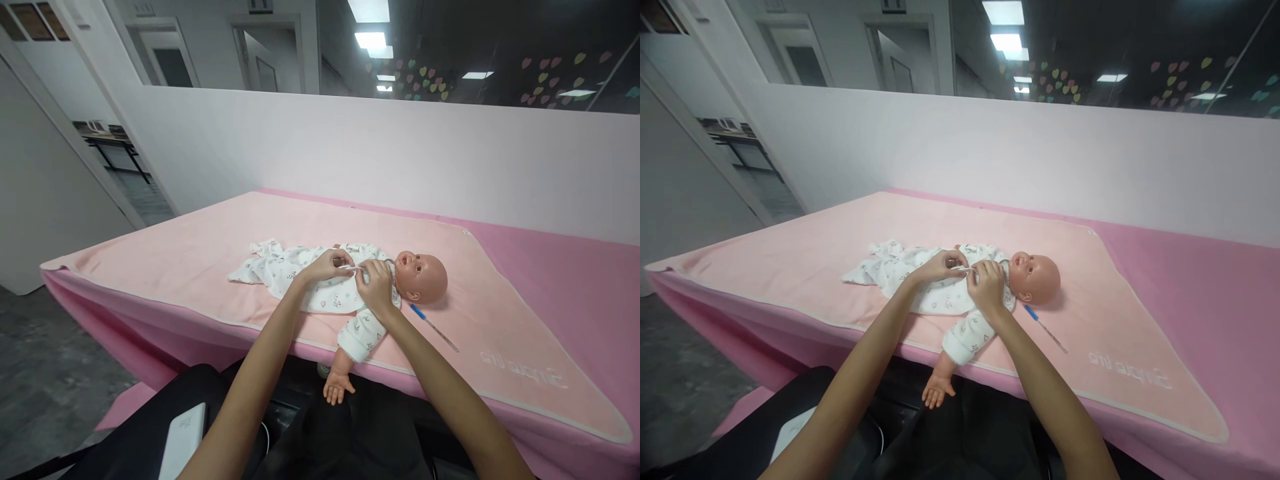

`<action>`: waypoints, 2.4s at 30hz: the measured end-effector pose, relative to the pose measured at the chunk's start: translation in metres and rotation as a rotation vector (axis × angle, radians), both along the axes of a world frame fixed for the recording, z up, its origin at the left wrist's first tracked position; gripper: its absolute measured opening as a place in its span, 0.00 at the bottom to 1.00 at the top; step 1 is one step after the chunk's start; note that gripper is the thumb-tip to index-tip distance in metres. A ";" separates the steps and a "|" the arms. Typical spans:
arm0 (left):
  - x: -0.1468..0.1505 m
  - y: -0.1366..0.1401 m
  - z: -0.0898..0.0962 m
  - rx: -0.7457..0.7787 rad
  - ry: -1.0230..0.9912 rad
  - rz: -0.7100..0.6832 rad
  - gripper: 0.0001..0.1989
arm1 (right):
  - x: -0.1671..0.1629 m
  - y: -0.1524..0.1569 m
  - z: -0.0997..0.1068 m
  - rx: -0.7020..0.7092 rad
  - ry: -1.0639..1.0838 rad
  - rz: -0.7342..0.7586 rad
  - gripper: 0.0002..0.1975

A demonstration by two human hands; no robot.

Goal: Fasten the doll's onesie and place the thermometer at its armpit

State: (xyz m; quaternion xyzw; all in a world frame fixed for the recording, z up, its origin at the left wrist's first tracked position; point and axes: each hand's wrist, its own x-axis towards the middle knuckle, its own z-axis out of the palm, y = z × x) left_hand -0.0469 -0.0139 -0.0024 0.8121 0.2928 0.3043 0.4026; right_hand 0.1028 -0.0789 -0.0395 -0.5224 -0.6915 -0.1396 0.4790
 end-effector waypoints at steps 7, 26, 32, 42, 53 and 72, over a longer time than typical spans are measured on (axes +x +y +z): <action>0.001 0.000 0.001 -0.041 0.035 -0.032 0.12 | 0.000 0.000 -0.001 -0.013 -0.030 -0.013 0.06; 0.000 -0.004 0.004 -0.056 -0.006 -0.039 0.14 | 0.000 0.001 -0.001 -0.017 -0.033 -0.029 0.06; -0.001 -0.003 0.004 -0.095 -0.049 -0.084 0.14 | 0.001 0.001 -0.002 -0.018 -0.026 -0.016 0.06; 0.000 -0.004 0.005 -0.166 -0.049 -0.054 0.12 | 0.000 0.000 0.000 -0.022 -0.004 -0.015 0.03; 0.000 -0.005 0.007 -0.210 -0.089 -0.057 0.11 | 0.001 0.000 0.000 -0.047 -0.019 0.002 0.02; -0.002 -0.002 0.005 -0.155 -0.053 -0.091 0.10 | 0.002 0.003 -0.003 -0.049 0.030 0.016 0.04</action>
